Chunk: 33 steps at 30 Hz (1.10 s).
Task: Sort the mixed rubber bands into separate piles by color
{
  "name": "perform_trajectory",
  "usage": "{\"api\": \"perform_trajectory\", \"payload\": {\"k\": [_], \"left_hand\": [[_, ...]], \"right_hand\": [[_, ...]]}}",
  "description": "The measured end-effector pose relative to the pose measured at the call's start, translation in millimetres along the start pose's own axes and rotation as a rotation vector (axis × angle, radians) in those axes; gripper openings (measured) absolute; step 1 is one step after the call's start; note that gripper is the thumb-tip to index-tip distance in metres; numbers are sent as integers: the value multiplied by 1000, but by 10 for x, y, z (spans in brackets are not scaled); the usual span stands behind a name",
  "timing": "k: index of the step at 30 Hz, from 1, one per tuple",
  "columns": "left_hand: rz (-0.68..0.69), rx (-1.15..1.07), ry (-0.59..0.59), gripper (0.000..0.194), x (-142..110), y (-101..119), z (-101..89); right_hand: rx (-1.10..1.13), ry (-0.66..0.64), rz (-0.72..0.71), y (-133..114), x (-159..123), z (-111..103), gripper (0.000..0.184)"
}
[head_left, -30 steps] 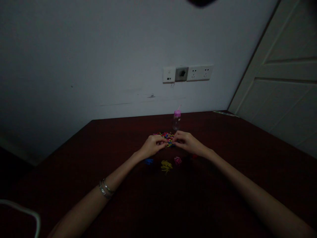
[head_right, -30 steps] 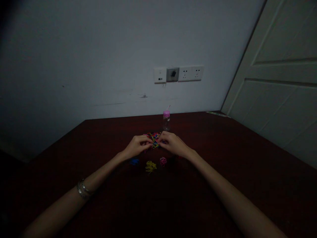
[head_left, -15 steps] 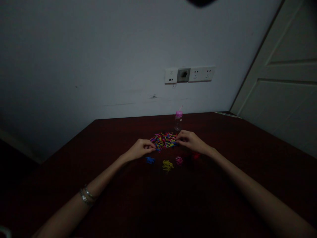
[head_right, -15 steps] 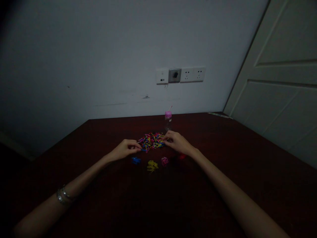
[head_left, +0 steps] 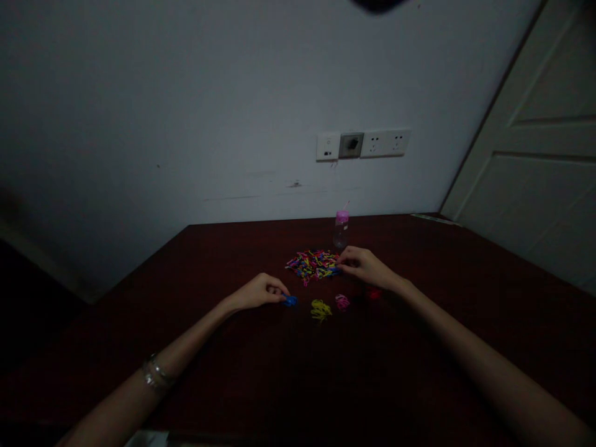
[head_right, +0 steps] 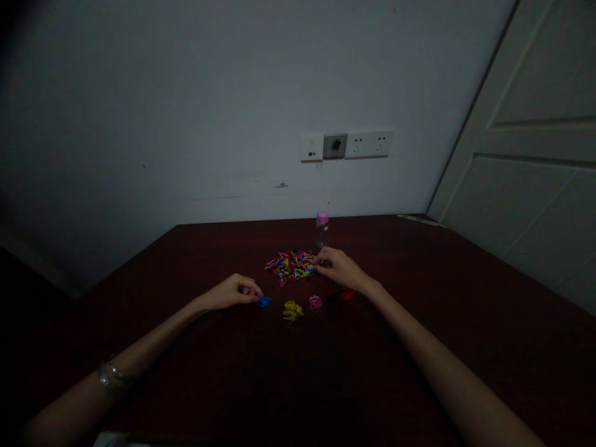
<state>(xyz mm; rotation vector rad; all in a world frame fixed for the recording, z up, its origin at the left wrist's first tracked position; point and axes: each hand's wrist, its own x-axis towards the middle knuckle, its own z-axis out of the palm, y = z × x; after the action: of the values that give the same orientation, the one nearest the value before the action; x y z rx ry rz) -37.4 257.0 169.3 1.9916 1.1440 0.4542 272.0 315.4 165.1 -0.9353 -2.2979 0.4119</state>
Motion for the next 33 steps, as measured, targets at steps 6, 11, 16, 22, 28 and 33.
{"api": "perform_trajectory", "payload": {"k": [6, 11, 16, 22, 28, 33], "left_hand": [[4, -88, 168, 22, 183, 7, -4], [-4, -141, 385, 25, 430, 52, 17], [37, -236, 511, 22, 673, 57, 54], [44, -243, 556, 25, 769, 5, 98], [57, -232, 528, 28, 748, -96, 121], [62, -234, 539, 27, 761, -121, 136]], "right_hand": [[-160, -81, 59, 61, -32, -31, 13], [-233, -111, 74, 58, -53, -25, 13], [-277, -109, 97, 12, -63, -12, 12], [-302, -121, 87, -9, -71, 28, 13], [-384, -164, 100, 0, -71, 77, 13], [-440, -167, 120, -32, -73, 89, 13]]}}
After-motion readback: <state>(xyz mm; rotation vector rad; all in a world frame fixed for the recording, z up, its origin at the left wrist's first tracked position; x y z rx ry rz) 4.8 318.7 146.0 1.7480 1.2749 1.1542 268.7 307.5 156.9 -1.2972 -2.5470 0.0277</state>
